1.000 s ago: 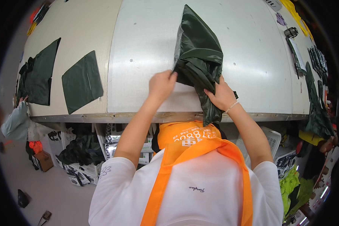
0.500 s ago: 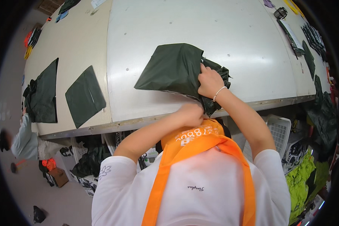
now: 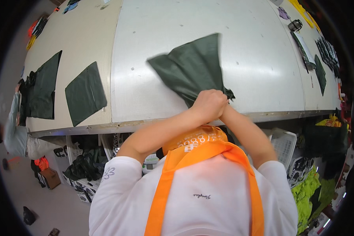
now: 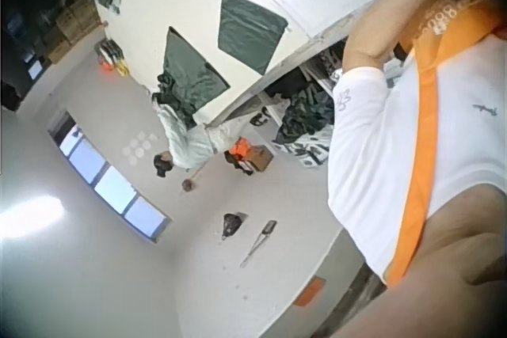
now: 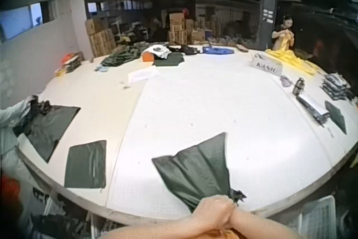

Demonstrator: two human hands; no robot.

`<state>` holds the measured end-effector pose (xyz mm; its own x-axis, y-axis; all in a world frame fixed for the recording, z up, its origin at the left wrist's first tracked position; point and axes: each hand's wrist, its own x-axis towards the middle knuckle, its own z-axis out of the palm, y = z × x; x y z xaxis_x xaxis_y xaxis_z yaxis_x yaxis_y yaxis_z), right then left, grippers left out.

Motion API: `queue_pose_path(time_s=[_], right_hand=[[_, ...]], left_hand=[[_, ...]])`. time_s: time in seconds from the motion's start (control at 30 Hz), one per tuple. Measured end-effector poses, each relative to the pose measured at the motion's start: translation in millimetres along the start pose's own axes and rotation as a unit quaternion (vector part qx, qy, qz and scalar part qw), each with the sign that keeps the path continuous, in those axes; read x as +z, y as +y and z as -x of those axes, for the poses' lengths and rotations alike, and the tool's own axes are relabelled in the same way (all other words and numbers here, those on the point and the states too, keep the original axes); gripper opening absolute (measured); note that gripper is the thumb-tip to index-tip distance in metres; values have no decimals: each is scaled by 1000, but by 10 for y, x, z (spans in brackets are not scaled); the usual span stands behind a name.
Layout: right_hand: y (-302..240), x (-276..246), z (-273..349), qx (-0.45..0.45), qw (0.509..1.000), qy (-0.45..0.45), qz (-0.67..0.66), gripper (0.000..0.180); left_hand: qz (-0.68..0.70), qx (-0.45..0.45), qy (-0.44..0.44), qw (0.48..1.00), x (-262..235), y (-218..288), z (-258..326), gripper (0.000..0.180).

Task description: The person folds a dark green jacket on a white table. They smooth the fabric, fold the sleeves inward, fold the body in half lengthwise, then fold it into a compact rectangle. The folded jacket is placed on the table.

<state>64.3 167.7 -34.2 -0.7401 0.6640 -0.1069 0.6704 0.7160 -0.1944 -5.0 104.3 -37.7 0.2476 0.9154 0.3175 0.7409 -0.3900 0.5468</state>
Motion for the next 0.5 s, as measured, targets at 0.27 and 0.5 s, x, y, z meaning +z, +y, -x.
queue_pose_path(time_s=[0.27, 0.5], right_hand=[[905, 372, -32, 114, 894, 266, -341, 51], [1010, 544, -133, 191, 761, 336, -522, 47]], left_hand=[[180, -30, 203, 962, -410, -731, 594, 74], [216, -253, 33, 942, 75, -870, 284, 75]])
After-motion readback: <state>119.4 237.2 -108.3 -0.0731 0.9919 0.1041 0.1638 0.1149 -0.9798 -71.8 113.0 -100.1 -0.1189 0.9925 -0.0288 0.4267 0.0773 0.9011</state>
